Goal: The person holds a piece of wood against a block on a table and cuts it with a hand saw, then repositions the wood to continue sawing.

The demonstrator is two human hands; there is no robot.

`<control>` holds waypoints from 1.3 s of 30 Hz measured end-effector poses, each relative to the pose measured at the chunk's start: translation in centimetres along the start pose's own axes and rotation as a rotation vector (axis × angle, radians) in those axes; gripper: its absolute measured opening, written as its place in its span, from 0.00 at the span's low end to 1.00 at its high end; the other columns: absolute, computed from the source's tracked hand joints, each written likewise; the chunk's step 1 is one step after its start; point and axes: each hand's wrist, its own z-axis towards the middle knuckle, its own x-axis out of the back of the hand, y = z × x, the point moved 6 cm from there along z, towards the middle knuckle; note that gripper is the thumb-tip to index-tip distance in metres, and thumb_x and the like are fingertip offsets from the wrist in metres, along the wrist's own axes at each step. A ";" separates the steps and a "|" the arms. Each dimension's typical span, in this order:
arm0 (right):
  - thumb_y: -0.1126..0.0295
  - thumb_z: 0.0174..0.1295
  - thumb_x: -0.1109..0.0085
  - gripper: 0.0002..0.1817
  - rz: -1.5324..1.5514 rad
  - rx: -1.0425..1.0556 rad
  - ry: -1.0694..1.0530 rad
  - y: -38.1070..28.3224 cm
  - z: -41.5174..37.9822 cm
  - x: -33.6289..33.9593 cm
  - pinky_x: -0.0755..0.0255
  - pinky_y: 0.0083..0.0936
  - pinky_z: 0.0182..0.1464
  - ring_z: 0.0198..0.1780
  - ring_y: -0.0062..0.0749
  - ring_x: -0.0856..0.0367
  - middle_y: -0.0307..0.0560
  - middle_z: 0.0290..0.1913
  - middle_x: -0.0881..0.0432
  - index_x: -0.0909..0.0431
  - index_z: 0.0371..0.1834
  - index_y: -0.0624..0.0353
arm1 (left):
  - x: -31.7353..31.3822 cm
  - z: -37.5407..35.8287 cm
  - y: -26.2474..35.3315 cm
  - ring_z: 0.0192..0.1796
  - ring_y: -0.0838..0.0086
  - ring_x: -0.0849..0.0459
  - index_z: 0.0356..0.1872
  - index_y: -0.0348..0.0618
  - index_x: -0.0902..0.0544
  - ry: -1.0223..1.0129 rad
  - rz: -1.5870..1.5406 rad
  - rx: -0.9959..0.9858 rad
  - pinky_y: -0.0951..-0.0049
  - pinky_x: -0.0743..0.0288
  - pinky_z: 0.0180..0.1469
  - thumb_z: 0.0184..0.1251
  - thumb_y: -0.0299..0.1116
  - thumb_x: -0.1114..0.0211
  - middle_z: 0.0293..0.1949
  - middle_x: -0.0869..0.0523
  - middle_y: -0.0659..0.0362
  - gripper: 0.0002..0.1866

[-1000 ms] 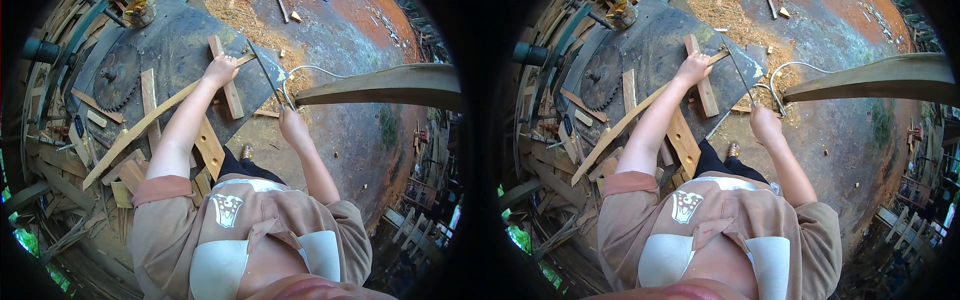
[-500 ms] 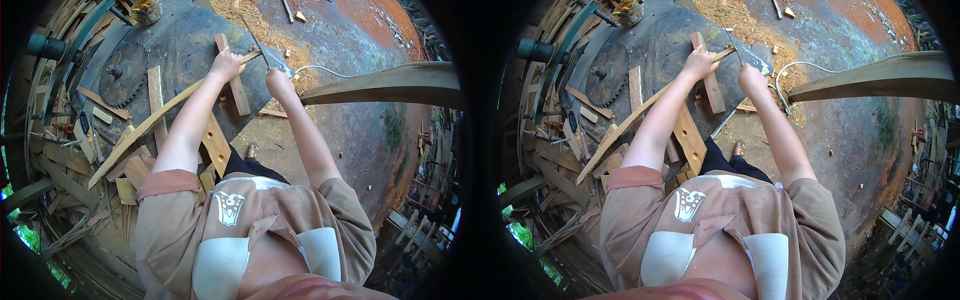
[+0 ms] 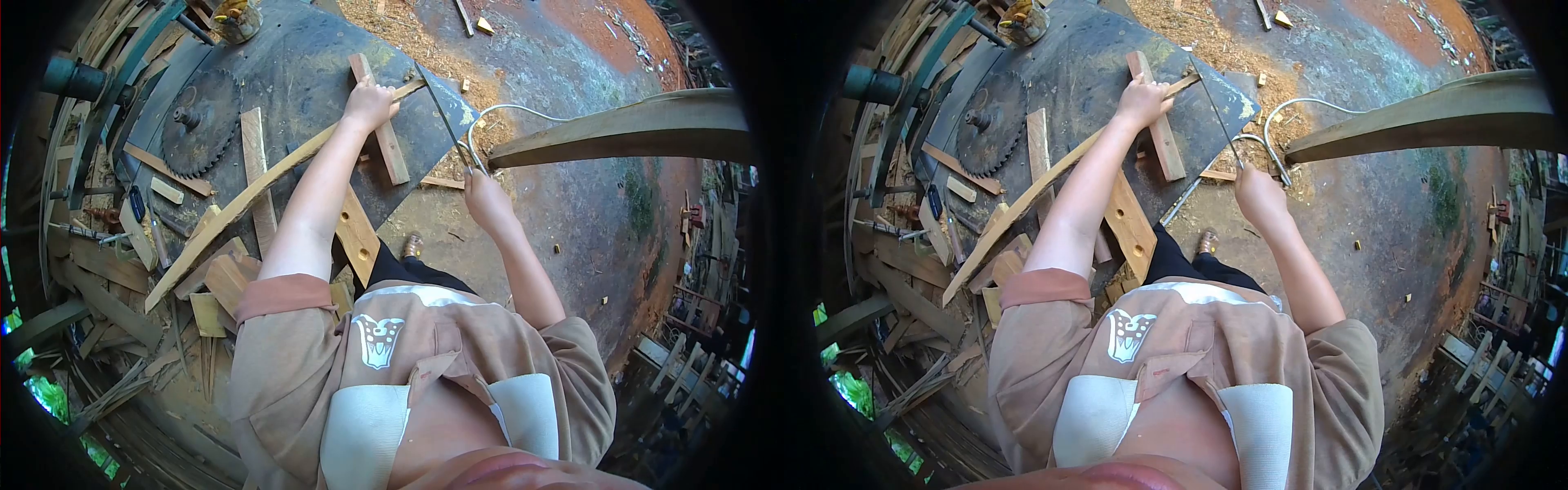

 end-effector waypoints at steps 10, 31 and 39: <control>0.59 0.66 0.64 0.21 0.063 -0.006 -0.072 -0.2 -0.3 2.1 0.30 0.48 0.41 0.37 0.59 0.23 0.65 0.31 0.21 0.25 0.32 0.66 | -0.2 -0.6 0.3 0.47 0.68 0.19 0.45 0.41 0.23 0.101 -0.051 -0.010 0.65 0.38 0.61 0.56 0.43 0.41 0.41 0.17 0.53 0.20; 0.63 0.64 0.61 0.19 0.072 0.032 -0.092 -1.0 1.6 2.5 0.30 0.46 0.42 0.38 0.58 0.22 0.66 0.31 0.22 0.25 0.31 0.67 | -0.7 -1.3 -0.4 0.51 0.68 0.21 0.43 0.42 0.19 0.266 -0.273 0.077 0.66 0.36 0.57 0.58 0.53 0.42 0.45 0.18 0.54 0.24; 0.63 0.63 0.61 0.19 0.113 0.000 -0.101 -0.6 3.1 2.0 0.30 0.45 0.44 0.39 0.58 0.22 0.67 0.33 0.22 0.24 0.32 0.68 | -0.7 -1.3 -0.5 0.51 0.66 0.21 0.43 0.41 0.20 0.266 -0.265 0.085 0.65 0.35 0.56 0.59 0.51 0.42 0.45 0.18 0.53 0.23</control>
